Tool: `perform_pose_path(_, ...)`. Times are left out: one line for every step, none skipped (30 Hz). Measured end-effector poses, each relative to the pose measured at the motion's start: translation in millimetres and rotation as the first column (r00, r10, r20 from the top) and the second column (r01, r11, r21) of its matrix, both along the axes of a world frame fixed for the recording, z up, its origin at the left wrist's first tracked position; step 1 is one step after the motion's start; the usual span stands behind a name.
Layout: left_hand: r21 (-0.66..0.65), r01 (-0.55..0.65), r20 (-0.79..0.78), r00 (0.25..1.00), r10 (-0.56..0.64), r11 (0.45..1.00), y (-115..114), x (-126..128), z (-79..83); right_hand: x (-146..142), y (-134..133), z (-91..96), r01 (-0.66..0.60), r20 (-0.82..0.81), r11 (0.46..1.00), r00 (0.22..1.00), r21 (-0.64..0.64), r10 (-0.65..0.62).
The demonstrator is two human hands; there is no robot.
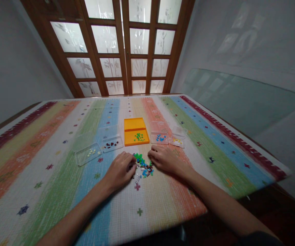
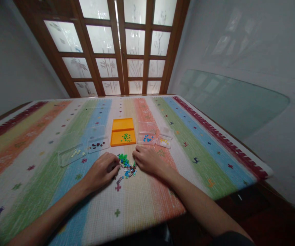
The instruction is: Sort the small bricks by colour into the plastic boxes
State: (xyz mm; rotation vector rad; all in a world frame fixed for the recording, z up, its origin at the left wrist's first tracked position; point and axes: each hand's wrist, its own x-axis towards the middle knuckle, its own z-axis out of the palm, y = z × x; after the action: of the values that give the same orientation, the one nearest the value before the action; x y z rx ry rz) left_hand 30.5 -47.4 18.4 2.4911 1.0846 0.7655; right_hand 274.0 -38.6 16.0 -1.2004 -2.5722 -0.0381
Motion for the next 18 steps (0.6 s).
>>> perform_pose_path(-0.004, -0.003, 0.004, 1.0, 0.003, 1.0, 0.1, 0.2, -0.4, 0.1, 0.2, -0.5, -0.002, 0.0, 1.0, 1.0, 0.001, 0.002)
perform_pose_path(-0.007, -0.007, 0.007, 1.0, 0.007, 1.0, 0.2, 0.3, -0.8, 0.3, 0.4, -0.9, -0.002, 0.0, 1.0, 1.0, 0.003, 0.002)
perform_pose_path(-0.008, -0.012, 0.007, 1.0, 0.012, 1.0, 0.5, 0.4, -1.3, 0.5, 0.5, -1.3, -0.002, -0.001, 1.0, 1.0, 0.006, 0.002)
perform_pose_path(-0.006, -0.02, 0.006, 1.0, 0.02, 1.0, 0.8, 0.5, -1.9, 0.8, 0.7, -1.6, -0.003, -0.001, 1.0, 1.0, 0.007, 0.003)
perform_pose_path(-0.001, -0.028, 0.005, 1.0, 0.028, 1.0, 1.0, 0.5, -2.5, 1.1, 0.8, -1.8, -0.004, 0.0, 1.0, 1.0, 0.006, 0.004)
perform_pose_path(0.003, -0.037, 0.003, 0.999, 0.037, 0.999, 1.3, 0.4, -3.0, 1.4, 0.9, -2.1, -0.005, 0.001, 1.0, 1.0, 0.004, 0.005)
perform_pose_path(0.007, -0.045, 0.003, 0.999, 0.045, 0.999, 1.5, 0.2, -3.5, 1.6, 1.0, -2.3, -0.008, 0.002, 1.0, 1.0, 0.002, 0.008)
perform_pose_path(0.008, -0.05, 0.004, 0.999, 0.05, 0.999, 1.6, 0.1, -3.9, 1.8, 1.1, -2.6, -0.009, 0.002, 1.0, 1.0, 0.001, 0.009)
perform_pose_path(0.008, -0.053, 0.004, 0.999, 0.053, 0.999, 1.6, 0.0, -4.2, 1.9, 1.2, -2.8, -0.011, 0.002, 1.0, 1.0, 0.0, 0.011)
perform_pose_path(0.008, -0.054, 0.006, 0.999, 0.054, 0.999, 1.5, -0.1, -4.4, 2.0, 1.2, -2.9, -0.01, 0.001, 1.0, 1.0, 0.0, 0.01)
perform_pose_path(0.009, -0.051, 0.009, 0.999, 0.051, 0.999, 1.4, 0.0, -4.6, 1.9, 1.1, -2.8, -0.008, -0.001, 1.0, 1.0, 0.0, 0.008)
perform_pose_path(0.012, -0.045, 0.012, 0.999, 0.045, 0.999, 1.4, 0.1, -4.7, 1.7, 0.9, -2.6, -0.006, -0.002, 1.0, 1.0, 0.0, 0.006)
perform_pose_path(0.015, -0.036, 0.014, 0.999, 0.036, 0.999, 1.3, 0.3, -4.8, 1.4, 0.6, -2.1, -0.004, -0.003, 1.0, 1.0, -0.002, 0.004)
perform_pose_path(0.018, -0.025, 0.016, 1.0, 0.025, 1.0, 1.4, 0.4, -4.9, 1.1, 0.2, -1.4, -0.001, -0.001, 1.0, 1.0, -0.005, 0.001)
perform_pose_path(0.019, -0.014, 0.021, 1.0, 0.014, 1.0, 1.4, 0.6, -4.9, 0.8, -0.2, -0.6, 0.001, 0.002, 1.0, 1.0, -0.009, -0.001)
perform_pose_path(0.019, -0.005, 0.026, 1.0, 0.004, 1.0, 1.5, 0.6, -5.0, 0.5, -0.5, 0.2, 0.003, 0.005, 1.0, 1.0, -0.012, -0.003)
perform_pose_path(0.016, 0.003, 0.034, 0.999, -0.004, 1.0, 1.7, 0.7, -5.0, 0.3, -0.8, 0.9, 0.005, 0.008, 1.0, 1.0, -0.017, -0.005)
perform_pose_path(0.012, 0.007, 0.043, 0.999, -0.008, 1.0, 1.8, 0.7, -5.0, 0.2, -1.0, 1.3, 0.007, 0.008, 1.0, 1.0, -0.02, -0.007)
